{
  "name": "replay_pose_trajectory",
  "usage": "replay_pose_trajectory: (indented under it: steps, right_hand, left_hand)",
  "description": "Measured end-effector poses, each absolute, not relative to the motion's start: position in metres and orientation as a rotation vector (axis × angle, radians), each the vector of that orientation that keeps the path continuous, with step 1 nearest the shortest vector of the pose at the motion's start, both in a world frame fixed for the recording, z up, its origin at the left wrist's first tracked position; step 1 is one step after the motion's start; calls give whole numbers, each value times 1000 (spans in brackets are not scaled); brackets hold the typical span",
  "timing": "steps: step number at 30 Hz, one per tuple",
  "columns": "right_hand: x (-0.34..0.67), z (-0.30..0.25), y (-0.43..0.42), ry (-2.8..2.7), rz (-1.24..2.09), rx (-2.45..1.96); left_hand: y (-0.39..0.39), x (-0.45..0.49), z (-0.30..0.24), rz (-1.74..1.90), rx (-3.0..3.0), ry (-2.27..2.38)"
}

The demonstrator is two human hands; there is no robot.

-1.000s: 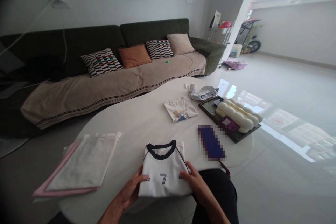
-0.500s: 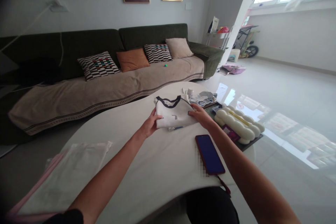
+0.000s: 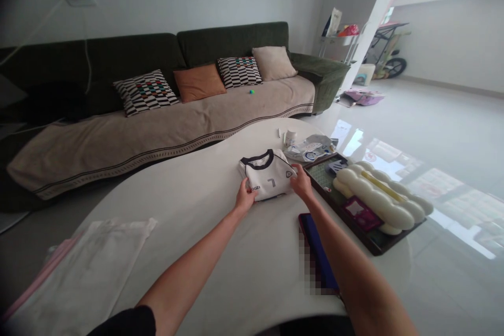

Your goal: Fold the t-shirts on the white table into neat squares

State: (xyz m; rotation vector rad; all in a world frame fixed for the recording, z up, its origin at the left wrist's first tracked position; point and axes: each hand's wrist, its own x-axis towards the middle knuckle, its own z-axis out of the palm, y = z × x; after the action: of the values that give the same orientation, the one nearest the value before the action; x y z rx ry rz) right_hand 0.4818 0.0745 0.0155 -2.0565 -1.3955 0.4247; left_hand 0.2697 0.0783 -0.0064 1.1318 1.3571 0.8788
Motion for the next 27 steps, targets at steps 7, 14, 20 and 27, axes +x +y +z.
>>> replay_pose_trajectory:
  steps: [7, 14, 20, 27]
  right_hand:
    - [442, 14, 47, -1883, 21, -1983]
    - [412, -12, 32, -2312, 63, -2027]
    - [365, -2, -17, -2189, 44, -1695]
    - [254, -27, -169, -2305, 354, -1575]
  left_hand:
    - [55, 262, 1, 830, 1172, 1564]
    - [-41, 115, 19, 851, 1643, 1492]
    - [-129, -81, 42, 681, 2070, 2231]
    - [-179, -117, 38, 140, 2199, 2336]
